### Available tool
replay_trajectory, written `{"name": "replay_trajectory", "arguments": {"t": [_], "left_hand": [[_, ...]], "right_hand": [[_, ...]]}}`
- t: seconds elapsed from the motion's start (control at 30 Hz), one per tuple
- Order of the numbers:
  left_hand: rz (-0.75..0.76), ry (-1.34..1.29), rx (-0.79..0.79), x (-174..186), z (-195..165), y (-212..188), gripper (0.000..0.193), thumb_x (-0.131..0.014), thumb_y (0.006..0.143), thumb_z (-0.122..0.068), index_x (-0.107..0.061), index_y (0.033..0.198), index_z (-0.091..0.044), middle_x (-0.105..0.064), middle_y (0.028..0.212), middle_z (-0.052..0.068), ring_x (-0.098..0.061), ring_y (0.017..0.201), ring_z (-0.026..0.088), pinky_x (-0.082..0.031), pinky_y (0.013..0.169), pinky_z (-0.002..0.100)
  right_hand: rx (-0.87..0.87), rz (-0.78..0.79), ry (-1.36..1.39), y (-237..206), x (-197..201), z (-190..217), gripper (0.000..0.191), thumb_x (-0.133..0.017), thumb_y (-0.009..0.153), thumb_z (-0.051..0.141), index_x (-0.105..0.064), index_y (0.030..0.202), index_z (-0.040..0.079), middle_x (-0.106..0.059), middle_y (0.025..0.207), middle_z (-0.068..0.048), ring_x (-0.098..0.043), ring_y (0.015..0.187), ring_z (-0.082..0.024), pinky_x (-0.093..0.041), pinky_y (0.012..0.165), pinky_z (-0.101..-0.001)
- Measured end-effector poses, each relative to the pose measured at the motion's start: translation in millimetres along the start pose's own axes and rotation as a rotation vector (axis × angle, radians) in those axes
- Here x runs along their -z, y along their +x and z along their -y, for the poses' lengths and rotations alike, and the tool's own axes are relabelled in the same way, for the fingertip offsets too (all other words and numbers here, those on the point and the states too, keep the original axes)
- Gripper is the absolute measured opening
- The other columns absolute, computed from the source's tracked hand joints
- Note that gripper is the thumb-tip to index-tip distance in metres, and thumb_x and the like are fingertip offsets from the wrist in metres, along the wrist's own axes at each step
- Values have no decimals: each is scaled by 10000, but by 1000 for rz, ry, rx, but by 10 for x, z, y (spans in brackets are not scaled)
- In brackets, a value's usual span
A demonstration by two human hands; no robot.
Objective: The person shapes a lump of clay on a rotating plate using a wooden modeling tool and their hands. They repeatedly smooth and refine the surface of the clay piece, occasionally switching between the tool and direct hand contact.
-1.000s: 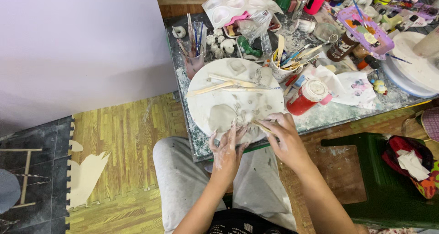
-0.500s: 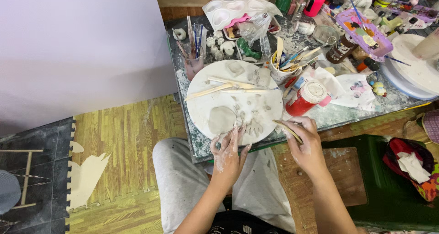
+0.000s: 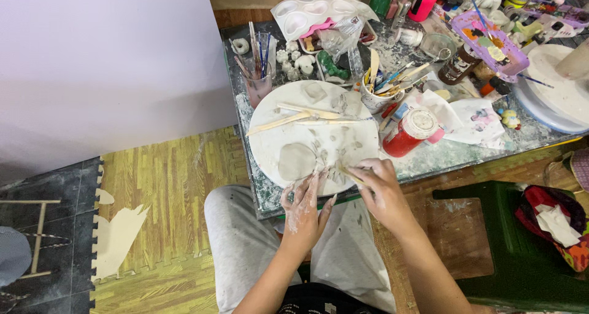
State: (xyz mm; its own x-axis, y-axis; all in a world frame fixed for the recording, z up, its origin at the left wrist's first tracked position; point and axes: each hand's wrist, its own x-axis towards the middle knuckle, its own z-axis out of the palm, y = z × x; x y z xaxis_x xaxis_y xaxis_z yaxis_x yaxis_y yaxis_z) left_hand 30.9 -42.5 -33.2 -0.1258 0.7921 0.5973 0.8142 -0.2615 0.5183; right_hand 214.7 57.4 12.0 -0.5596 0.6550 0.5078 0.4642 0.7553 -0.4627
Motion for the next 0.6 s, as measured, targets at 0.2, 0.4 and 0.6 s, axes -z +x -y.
{"name": "replay_trajectory", "arguments": {"t": [0.2,0.4,0.6], "left_hand": [[-3,-13,14,9,19,10,767,-734,948,-222,-326,1547,25,-598,1455,81,-540,1318,281,-247,1149,506],[8,-35,11,11,22,11,794,-722,950,-211,-279,1563,31,-594,1477,86,-528,1347,282,-216,1156,508],[34,-65,50,1,17,3,782,-709,965,-217,-273,1572,9,-605,1485,47,-534,1359,264,-204,1164,493]], "right_hand": [[89,99,129,-103,119,-54,436,-733,836,-17,-745,1246,129,-640,1123,-23,-561,1024,-227,-509,908,-340],[17,-3,24,75,74,0,482,-703,787,-37,-713,1246,107,-614,1185,-85,-558,1143,-275,-468,1014,-405],[62,153,101,76,147,143,449,-733,822,14,-737,1245,164,-625,1119,-56,-559,1074,-232,-495,949,-374]]}}
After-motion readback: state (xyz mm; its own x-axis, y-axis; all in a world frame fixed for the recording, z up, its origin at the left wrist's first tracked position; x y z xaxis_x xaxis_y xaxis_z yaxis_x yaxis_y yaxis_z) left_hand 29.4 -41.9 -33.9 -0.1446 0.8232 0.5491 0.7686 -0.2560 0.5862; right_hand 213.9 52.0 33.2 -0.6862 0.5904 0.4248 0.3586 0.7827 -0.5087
